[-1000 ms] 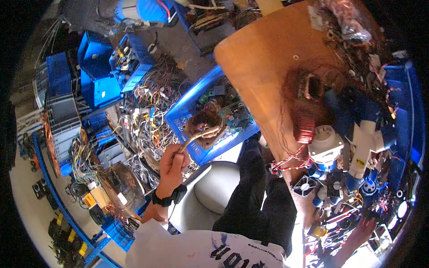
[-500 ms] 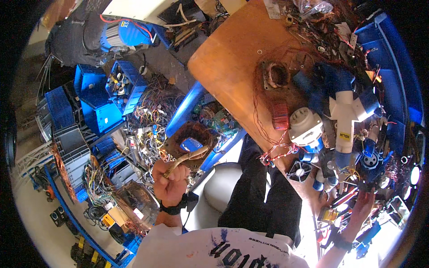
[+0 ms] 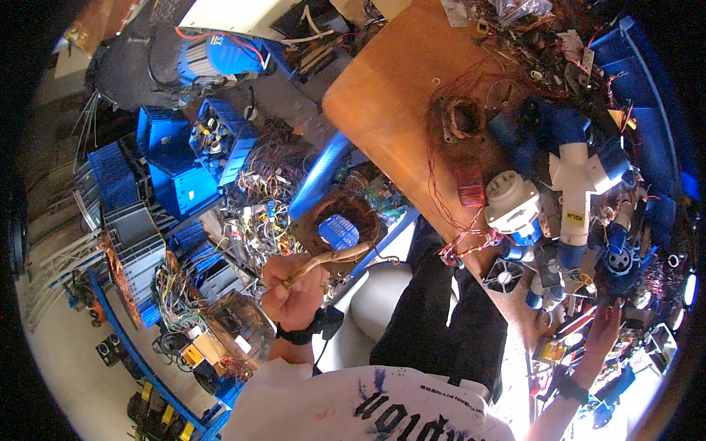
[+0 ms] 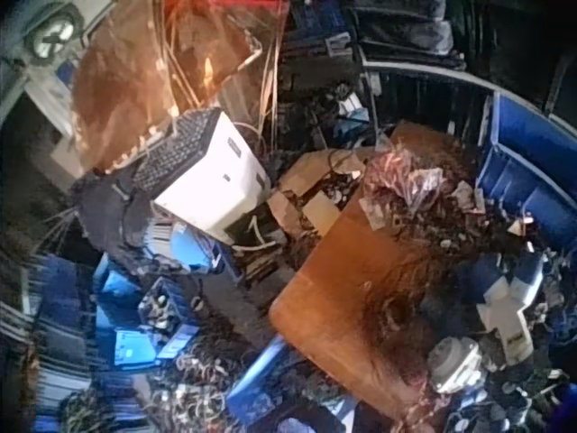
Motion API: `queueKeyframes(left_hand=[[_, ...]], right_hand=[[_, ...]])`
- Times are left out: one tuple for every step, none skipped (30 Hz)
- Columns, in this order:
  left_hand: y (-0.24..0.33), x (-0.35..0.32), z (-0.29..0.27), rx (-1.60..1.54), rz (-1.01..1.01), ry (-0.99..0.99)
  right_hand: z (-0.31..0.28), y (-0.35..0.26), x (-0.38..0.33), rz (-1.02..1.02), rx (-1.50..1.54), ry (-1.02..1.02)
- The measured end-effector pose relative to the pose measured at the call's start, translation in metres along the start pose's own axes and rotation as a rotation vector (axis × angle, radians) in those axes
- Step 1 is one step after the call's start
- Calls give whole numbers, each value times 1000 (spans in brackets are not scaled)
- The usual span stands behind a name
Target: The person uses pliers to strip wires from a small electronic component and then places it into a blue crate. They then pick up a circular metal part and a black plastic piece, inspecting them briefly before placing them in the crate. Finally, they use pliers to cut red wires attached to a metal casing.
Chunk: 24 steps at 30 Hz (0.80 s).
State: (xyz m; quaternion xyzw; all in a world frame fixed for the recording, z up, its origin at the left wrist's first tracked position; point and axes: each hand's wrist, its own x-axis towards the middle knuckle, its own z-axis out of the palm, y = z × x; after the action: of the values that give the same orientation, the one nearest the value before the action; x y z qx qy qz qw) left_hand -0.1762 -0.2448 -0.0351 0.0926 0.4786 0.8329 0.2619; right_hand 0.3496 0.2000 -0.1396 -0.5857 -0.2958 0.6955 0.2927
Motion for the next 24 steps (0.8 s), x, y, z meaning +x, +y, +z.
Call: queueKeyframes(left_hand=[[0, -2, 0, -9, -1, -1], [1, -1, 1, -21, -1, -5], [2, 0, 2, -33, 0, -10], [2, 1, 3, -33, 2, -18], [3, 0, 3, -24, 2, -20], [2, 0, 3, -30, -1, -26], [2, 0, 3, -47, -9, -30], [2, 1, 4, -61, -15, -37], [2, 3, 5, -74, -21, -44], [2, 3, 7, -50, -16, -26], [3, 2, 9, -23, -7, -4], [2, 0, 10, -2, -3, 17], [1, -1, 9, -14, -7, 12], [2, 0, 8, -24, -11, 3], [4, 2, 6, -35, -16, -5], [4, 4, 4, -69, -35, -20], [7, 4, 3, -96, -52, -28], [8, 4, 1, -131, -71, -39], [8, 4, 0, -125, -68, -38], [8, 4, -1, -115, -61, -38], [7, 3, -2, -105, -55, -37], [7, 2, -4, -102, -61, -37], [6, 1, -7, -114, -74, -39], [4, 0, -11, -126, -89, -43]], right_hand=[[-5, 3, 2, 5, 20, 3], [-5, 2, 4, 4, 42, 6], [-6, 2, 5, 3, 64, 10], [-7, 3, 4, -118, -370, 9], [12, 7, -5, -231, -804, 1], [12, 6, -7, -278, -939, 5], [13, 6, -10, -325, -1073, 12], [16, 10, -5, -300, -897, 18], [16, 9, -5, -250, -736, 32], [17, 9, -6, -205, -567, 51], [28, 10, -7, -162, -402, 70], [40, 7, -10, -82, -152, 125], [45, 6, -12, -1, 98, 177], [39, 11, -12, -79, -21, 79], [34, 11, -11, -74, -63, 86], [29, 11, -11, -69, -104, 93], [34, 12, -12, -56, -146, 94], [23, 14, -9, -61, -136, 89], [9, 17, -5, -65, -125, 83], [12, 19, -5, -68, -112, 74], [15, 21, -5, -62, -104, 90], [18, 23, -6, -55, -96, 107], [23, 19, -15, -57, -94, 135], [18, 18, -17, -128, -273, 106]])
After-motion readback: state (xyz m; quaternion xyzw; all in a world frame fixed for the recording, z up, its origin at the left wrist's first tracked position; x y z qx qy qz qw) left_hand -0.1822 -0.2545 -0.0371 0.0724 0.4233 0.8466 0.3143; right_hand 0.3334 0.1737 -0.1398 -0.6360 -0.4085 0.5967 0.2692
